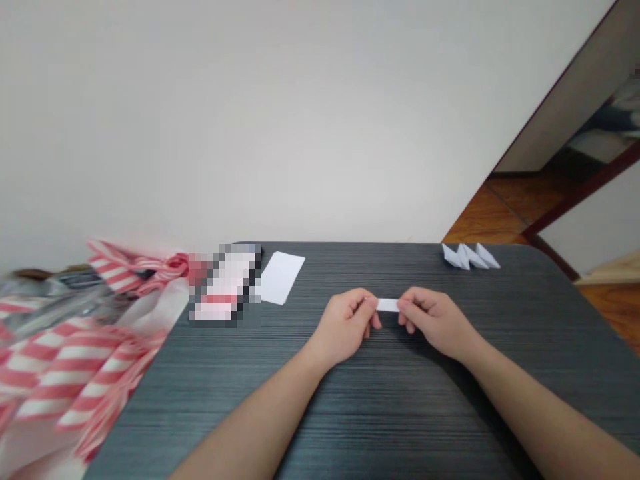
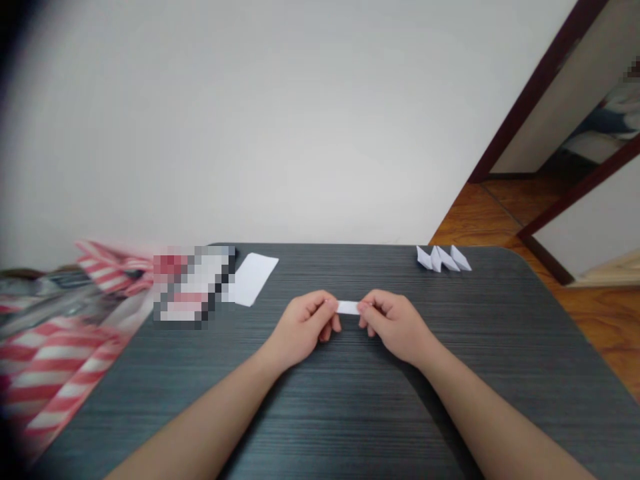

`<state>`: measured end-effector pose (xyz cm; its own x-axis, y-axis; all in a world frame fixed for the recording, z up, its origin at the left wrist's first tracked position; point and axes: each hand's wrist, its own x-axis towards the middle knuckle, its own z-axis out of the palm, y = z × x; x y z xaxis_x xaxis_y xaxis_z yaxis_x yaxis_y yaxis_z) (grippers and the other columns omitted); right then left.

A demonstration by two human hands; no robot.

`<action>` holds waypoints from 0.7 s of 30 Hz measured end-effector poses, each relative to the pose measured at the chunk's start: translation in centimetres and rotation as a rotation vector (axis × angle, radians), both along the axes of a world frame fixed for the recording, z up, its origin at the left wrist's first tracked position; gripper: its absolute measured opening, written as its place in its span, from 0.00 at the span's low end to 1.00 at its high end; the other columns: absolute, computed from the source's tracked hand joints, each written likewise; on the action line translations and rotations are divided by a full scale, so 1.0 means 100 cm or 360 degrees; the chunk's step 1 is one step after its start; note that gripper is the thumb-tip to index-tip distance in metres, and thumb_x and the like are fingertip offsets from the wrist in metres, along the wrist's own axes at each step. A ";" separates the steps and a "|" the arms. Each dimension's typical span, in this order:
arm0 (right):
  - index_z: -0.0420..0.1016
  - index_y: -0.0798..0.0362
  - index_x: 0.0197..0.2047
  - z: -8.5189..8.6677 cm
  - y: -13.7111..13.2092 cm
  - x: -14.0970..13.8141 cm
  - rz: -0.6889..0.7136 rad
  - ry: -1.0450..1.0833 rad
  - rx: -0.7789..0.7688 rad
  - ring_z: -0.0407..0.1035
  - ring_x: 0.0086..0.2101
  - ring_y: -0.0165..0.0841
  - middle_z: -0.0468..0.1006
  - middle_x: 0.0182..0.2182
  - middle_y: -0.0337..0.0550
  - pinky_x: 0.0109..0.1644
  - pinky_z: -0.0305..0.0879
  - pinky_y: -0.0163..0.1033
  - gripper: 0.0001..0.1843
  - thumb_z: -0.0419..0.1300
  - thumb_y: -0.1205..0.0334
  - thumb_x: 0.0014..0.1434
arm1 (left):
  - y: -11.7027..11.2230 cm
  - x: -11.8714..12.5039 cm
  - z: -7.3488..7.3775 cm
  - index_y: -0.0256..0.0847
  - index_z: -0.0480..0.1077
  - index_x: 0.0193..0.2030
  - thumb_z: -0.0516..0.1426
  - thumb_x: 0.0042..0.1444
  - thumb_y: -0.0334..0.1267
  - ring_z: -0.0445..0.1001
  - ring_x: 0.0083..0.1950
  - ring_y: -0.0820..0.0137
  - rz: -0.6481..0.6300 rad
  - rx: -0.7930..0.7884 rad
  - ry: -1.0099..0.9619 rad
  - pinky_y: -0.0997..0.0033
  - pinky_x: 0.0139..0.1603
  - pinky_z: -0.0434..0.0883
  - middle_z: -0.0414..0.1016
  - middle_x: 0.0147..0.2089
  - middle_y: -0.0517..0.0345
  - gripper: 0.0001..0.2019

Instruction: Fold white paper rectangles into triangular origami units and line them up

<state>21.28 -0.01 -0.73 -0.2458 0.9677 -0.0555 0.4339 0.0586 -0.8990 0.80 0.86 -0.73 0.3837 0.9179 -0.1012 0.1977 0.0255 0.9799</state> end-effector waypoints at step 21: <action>0.66 0.52 0.26 -0.003 0.001 0.001 -0.0113 0.0165 0.0033 0.62 0.21 0.28 0.69 0.18 0.33 0.30 0.58 0.35 0.15 0.54 0.59 0.65 | 0.001 -0.001 -0.003 0.36 0.69 0.27 0.50 0.65 0.43 0.65 0.20 0.77 -0.0024 -0.0019 -0.0011 0.77 0.23 0.63 0.72 0.23 0.59 0.18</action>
